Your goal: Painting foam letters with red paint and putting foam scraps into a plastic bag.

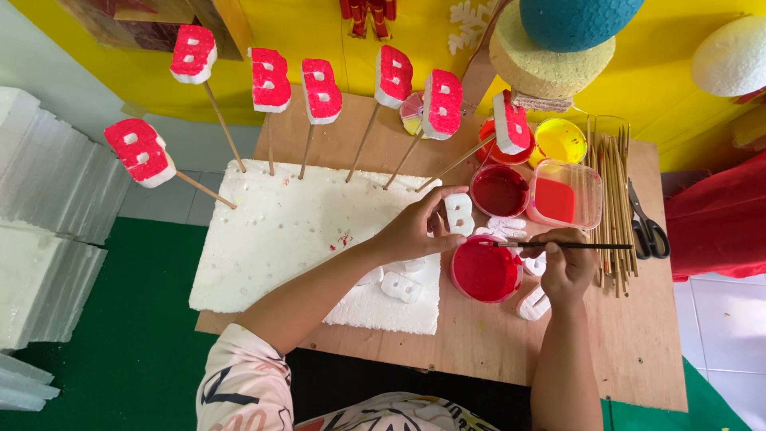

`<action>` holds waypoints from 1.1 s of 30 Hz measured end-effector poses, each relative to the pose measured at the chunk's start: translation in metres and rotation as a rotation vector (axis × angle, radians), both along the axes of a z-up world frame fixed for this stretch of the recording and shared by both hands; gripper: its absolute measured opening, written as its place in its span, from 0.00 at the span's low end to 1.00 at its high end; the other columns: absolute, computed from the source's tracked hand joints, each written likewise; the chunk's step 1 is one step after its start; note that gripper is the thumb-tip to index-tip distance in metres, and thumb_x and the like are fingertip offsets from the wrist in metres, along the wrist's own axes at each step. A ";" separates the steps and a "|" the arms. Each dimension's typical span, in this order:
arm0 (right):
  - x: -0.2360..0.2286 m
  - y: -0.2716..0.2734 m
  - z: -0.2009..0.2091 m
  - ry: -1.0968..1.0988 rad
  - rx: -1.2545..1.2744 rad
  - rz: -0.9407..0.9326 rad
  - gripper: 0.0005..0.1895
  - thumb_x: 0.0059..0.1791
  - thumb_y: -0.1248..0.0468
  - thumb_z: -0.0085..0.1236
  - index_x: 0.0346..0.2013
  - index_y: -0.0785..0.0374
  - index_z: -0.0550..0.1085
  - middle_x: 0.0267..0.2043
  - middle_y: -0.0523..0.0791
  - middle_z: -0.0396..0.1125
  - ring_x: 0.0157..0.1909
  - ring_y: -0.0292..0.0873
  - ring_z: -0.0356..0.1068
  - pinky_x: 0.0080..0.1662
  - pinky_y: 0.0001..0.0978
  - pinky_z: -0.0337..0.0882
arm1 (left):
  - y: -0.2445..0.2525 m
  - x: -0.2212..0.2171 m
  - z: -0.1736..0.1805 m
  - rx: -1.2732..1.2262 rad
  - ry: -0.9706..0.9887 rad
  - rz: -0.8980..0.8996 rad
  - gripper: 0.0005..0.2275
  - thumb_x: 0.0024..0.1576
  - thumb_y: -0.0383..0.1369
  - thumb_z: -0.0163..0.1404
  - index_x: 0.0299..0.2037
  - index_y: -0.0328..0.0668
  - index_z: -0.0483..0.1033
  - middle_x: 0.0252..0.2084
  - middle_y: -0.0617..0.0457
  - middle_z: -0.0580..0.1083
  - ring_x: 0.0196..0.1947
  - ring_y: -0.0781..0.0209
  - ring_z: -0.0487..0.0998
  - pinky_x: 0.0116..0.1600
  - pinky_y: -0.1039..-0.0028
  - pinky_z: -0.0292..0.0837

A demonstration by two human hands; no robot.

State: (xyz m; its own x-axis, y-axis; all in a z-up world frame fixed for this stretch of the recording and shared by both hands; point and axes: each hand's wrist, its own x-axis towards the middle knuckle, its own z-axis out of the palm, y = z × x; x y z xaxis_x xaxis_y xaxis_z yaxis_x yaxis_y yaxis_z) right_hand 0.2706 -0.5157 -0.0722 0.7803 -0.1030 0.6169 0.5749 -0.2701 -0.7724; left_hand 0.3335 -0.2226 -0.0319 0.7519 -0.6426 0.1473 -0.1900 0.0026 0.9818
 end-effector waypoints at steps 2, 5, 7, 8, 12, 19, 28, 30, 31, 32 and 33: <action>0.002 -0.005 -0.004 -0.008 0.050 -0.023 0.12 0.57 0.64 0.49 0.35 0.73 0.71 0.22 0.53 0.67 0.21 0.45 0.71 0.30 0.33 0.72 | -0.001 0.000 -0.001 0.002 -0.007 0.016 0.35 0.56 0.41 0.61 0.72 0.47 0.56 0.39 0.49 0.75 0.33 0.66 0.76 0.42 0.75 0.71; 0.001 -0.003 -0.002 0.018 0.051 -0.062 0.12 0.59 0.65 0.48 0.35 0.71 0.70 0.21 0.51 0.67 0.20 0.44 0.70 0.29 0.31 0.71 | -0.001 -0.001 0.000 0.014 -0.012 0.024 0.35 0.56 0.39 0.61 0.72 0.45 0.56 0.39 0.48 0.74 0.34 0.65 0.75 0.43 0.74 0.71; 0.002 0.000 -0.002 0.029 0.047 -0.083 0.11 0.59 0.67 0.48 0.34 0.71 0.70 0.20 0.51 0.66 0.19 0.44 0.70 0.28 0.31 0.70 | 0.000 -0.002 0.004 0.025 -0.017 0.020 0.35 0.56 0.39 0.61 0.72 0.45 0.57 0.39 0.47 0.75 0.33 0.64 0.75 0.43 0.74 0.71; 0.002 0.001 -0.001 0.040 0.044 -0.104 0.11 0.59 0.69 0.48 0.34 0.70 0.69 0.19 0.52 0.66 0.18 0.44 0.69 0.28 0.31 0.70 | 0.001 -0.002 0.006 0.036 -0.023 0.016 0.35 0.55 0.39 0.62 0.71 0.45 0.58 0.39 0.46 0.75 0.32 0.63 0.75 0.43 0.73 0.72; 0.000 0.003 -0.007 0.087 0.062 -0.127 0.09 0.59 0.70 0.48 0.35 0.70 0.70 0.17 0.52 0.66 0.18 0.45 0.70 0.27 0.31 0.70 | 0.001 -0.003 0.007 0.048 -0.043 0.014 0.35 0.55 0.39 0.62 0.71 0.45 0.58 0.40 0.47 0.75 0.32 0.63 0.75 0.43 0.73 0.72; 0.002 0.017 -0.001 0.111 0.056 -0.120 0.09 0.60 0.70 0.47 0.38 0.70 0.71 0.19 0.53 0.67 0.20 0.45 0.71 0.29 0.32 0.71 | 0.002 -0.001 0.010 0.023 -0.060 0.007 0.33 0.56 0.37 0.61 0.70 0.47 0.59 0.40 0.50 0.74 0.32 0.66 0.74 0.44 0.73 0.71; 0.006 0.004 -0.012 0.107 0.090 -0.104 0.12 0.61 0.65 0.45 0.36 0.69 0.70 0.20 0.54 0.67 0.20 0.46 0.71 0.29 0.33 0.73 | -0.002 0.005 -0.012 -0.039 -0.008 0.047 0.29 0.59 0.39 0.57 0.70 0.50 0.60 0.39 0.53 0.75 0.32 0.67 0.76 0.43 0.74 0.71; 0.006 -0.003 -0.016 0.101 0.101 -0.096 0.13 0.61 0.65 0.44 0.36 0.69 0.69 0.20 0.53 0.67 0.20 0.46 0.71 0.29 0.33 0.73 | -0.002 0.007 -0.014 -0.053 0.011 0.054 0.27 0.61 0.39 0.55 0.70 0.49 0.61 0.40 0.51 0.75 0.33 0.66 0.76 0.43 0.74 0.71; 0.006 -0.005 -0.016 0.091 0.112 -0.086 0.13 0.61 0.64 0.43 0.36 0.69 0.69 0.21 0.53 0.67 0.21 0.46 0.72 0.29 0.34 0.73 | -0.002 0.008 -0.016 -0.052 0.020 0.057 0.27 0.60 0.39 0.55 0.70 0.49 0.61 0.40 0.51 0.76 0.33 0.66 0.76 0.44 0.74 0.71; 0.005 -0.007 -0.016 0.081 0.124 -0.075 0.14 0.61 0.63 0.41 0.36 0.69 0.69 0.22 0.54 0.67 0.21 0.47 0.72 0.30 0.34 0.73 | -0.002 0.008 -0.017 -0.050 0.029 0.061 0.27 0.60 0.39 0.55 0.70 0.50 0.61 0.40 0.52 0.76 0.33 0.66 0.77 0.44 0.74 0.71; 0.005 -0.007 -0.016 0.081 0.124 -0.075 0.14 0.61 0.63 0.41 0.36 0.69 0.69 0.22 0.54 0.67 0.21 0.47 0.72 0.30 0.34 0.73 | -0.002 0.008 -0.018 -0.051 0.030 0.061 0.27 0.60 0.39 0.55 0.70 0.50 0.61 0.40 0.52 0.76 0.33 0.66 0.77 0.44 0.74 0.71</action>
